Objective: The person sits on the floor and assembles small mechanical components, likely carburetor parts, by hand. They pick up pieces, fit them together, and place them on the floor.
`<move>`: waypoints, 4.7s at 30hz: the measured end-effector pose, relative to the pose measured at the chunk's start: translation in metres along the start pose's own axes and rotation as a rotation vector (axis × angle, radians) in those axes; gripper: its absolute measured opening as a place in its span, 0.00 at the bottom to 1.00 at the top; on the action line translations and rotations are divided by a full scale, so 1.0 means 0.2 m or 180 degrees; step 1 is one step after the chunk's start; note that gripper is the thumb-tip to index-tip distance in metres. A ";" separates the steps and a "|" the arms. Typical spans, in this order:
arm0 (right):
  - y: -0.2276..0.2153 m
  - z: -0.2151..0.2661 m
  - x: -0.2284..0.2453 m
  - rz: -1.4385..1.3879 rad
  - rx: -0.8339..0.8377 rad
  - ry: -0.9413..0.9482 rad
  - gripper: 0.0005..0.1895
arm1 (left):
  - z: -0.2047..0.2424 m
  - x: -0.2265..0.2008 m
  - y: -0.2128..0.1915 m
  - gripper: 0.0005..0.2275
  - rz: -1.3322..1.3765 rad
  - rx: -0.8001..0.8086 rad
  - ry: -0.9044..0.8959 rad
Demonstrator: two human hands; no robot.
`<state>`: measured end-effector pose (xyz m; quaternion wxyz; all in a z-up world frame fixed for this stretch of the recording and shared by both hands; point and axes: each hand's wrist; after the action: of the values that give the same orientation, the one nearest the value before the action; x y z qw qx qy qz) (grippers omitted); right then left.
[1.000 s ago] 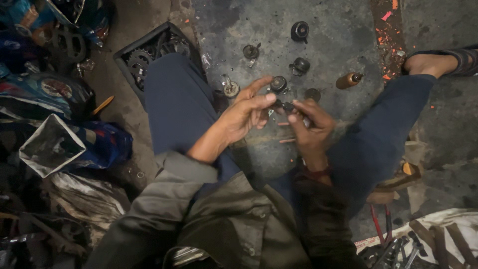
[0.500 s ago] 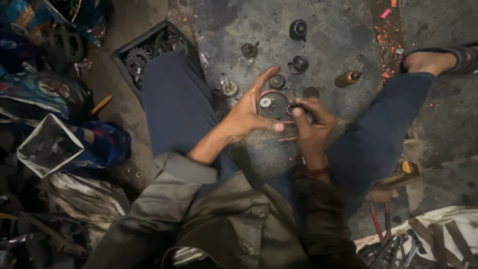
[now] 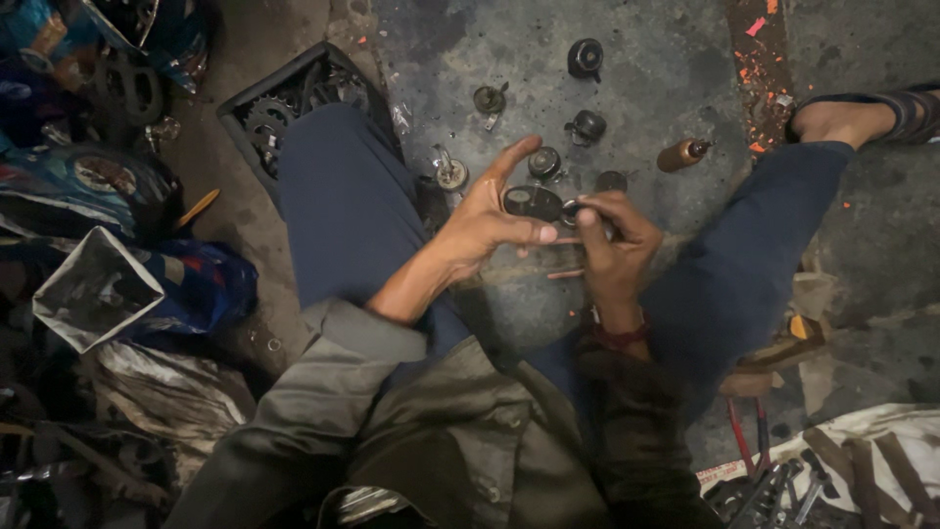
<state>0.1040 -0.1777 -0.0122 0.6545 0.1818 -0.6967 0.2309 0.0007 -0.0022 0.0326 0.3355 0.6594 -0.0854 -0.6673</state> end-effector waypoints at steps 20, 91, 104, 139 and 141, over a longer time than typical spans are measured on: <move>-0.01 -0.03 -0.10 -0.0683 -0.0823 0.0710 0.08 | -0.01 -0.04 -0.06 0.44 0.0041 -0.0455 0.0713; 0.13 -0.04 -1.13 0.2753 -0.0486 0.1591 0.10 | -0.60 -0.05 -0.81 0.05 -0.0402 -0.1783 0.0882; 0.30 0.21 -1.11 0.4418 0.1140 0.0621 0.17 | -0.61 -0.06 -0.75 0.08 -0.0392 -0.1789 0.0739; 0.24 0.13 -1.08 0.3149 0.0744 0.1872 0.13 | -0.46 -0.09 -0.75 0.10 0.0214 -0.2234 0.0744; 0.24 0.12 -1.07 0.3172 0.0809 0.1820 0.12 | -0.45 -0.10 -0.75 0.11 0.0265 -0.2347 0.0797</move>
<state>0.0732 -0.1614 -0.2298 0.6020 -0.1600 -0.4608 0.6322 0.0335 0.1521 -0.0452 0.5845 0.5669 0.1750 -0.5535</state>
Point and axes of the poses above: each hand's wrist, its own z-axis away from the middle knuckle, its own y-axis out of the palm, x = y × z, and after that the axes turned 11 degrees about y, right-handed
